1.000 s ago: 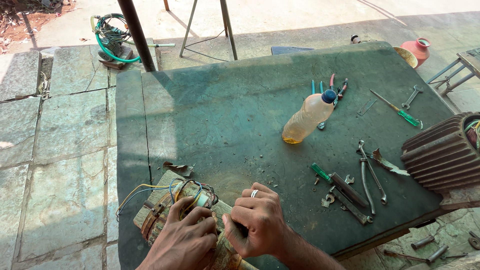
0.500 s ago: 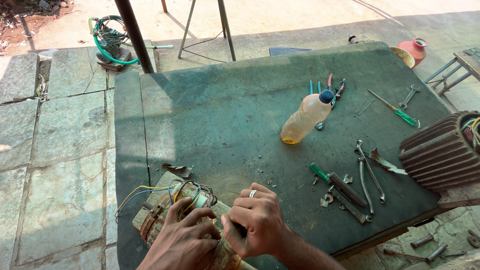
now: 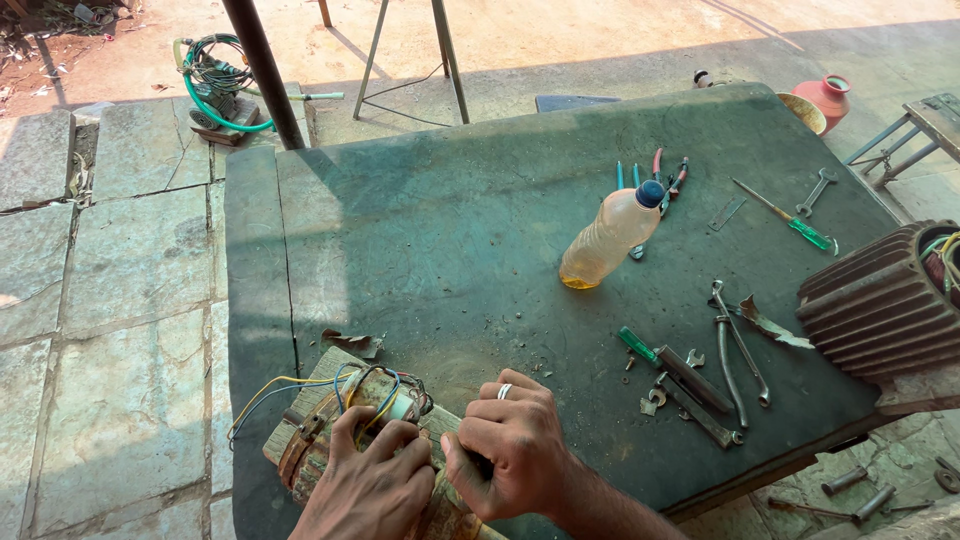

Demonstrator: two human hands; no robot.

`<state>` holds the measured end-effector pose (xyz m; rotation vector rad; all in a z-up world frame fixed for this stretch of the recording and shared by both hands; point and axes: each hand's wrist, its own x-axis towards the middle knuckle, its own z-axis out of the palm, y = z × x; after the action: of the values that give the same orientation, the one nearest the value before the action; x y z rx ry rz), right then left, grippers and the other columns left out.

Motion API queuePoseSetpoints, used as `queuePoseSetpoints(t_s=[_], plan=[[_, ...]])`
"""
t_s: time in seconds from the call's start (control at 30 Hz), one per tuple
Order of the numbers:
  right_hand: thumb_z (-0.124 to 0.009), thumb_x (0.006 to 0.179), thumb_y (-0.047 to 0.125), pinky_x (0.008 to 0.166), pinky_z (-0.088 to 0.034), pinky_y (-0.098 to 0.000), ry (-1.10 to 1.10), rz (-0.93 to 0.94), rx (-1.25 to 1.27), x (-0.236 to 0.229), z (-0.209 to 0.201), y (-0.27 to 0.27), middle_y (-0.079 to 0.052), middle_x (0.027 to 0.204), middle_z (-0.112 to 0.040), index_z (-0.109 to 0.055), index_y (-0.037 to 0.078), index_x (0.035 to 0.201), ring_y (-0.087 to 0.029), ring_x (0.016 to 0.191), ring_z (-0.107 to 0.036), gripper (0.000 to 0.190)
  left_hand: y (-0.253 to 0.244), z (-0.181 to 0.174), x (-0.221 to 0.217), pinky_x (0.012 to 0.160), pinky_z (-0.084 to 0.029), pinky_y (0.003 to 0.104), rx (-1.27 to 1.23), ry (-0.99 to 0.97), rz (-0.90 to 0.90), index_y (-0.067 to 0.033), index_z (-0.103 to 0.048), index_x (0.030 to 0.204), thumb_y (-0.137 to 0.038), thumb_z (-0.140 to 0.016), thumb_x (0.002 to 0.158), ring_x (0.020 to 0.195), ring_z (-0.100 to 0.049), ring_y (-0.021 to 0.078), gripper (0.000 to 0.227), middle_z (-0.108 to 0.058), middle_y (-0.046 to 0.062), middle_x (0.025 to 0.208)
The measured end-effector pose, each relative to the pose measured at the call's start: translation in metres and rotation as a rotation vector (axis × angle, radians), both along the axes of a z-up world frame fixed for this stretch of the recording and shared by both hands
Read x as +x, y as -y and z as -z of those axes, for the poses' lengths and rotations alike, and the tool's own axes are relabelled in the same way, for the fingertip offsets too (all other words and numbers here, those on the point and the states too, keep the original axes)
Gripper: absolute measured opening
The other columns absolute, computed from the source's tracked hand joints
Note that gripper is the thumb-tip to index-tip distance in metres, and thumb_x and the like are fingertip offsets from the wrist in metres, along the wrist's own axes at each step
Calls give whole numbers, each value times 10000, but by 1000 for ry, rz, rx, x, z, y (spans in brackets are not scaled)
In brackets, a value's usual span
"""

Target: The person uses a wrench to tighten bolts on a motor component clamped to a wooden block. They adjust the component's position and continue tightening the bolts with the wrench.

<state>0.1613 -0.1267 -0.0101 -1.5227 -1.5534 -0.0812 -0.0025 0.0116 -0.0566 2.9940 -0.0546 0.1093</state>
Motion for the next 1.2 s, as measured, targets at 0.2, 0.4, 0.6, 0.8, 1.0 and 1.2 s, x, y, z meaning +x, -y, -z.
queuePoseSetpoints(t_s=[0.2,0.4,0.6,0.8,1.0,1.2], plan=[[-737,777,98,557,-316,-382,10,-3,28,2,-7,-2,-16,518,-484,-499,114,555,-179,475,-387,326,-5,-2,-6,1081,-244,638,-152,-62,-14,-124,-746,869,-213,-721,722,1229,-560,253,174,-676,35,1041],[-729,811,112,585,-344,-388,5,-13,26,2,-4,3,-20,582,-496,-563,93,628,-195,540,-450,248,-16,7,-21,1130,-248,580,-185,137,70,-219,-747,925,-335,-678,713,1297,-554,172,251,-683,-73,1142],[-747,869,144,603,-380,-365,24,-8,-14,2,-10,7,-5,675,-516,-611,97,724,-184,645,-516,204,-13,9,-19,1148,-227,628,-147,100,30,-221,-710,1059,-373,-657,774,1247,-562,165,327,-673,-51,1165],[-750,950,258,675,-445,-362,3,-27,-31,2,-2,10,-44,860,-628,-679,93,954,-171,704,-595,179,-6,-3,-10,1043,-246,603,6,-7,-7,-181,-706,970,-256,-626,787,1178,-605,168,213,-691,-10,1051],[-586,1063,431,947,-574,-446,70,-25,52,47,37,37,-128,1174,-678,-606,67,1266,-251,1069,-675,418,-10,14,-19,1161,-251,604,-30,99,15,-246,-682,926,-310,-609,882,1223,-601,114,107,-667,-87,1064],[-650,948,389,849,-564,-477,318,446,-856,147,78,133,-86,1047,-733,-680,115,1158,-254,924,-726,347,-16,25,-24,1154,-282,549,-127,163,16,-299,-679,823,-388,-642,872,1214,-595,104,108,-670,-172,996]])
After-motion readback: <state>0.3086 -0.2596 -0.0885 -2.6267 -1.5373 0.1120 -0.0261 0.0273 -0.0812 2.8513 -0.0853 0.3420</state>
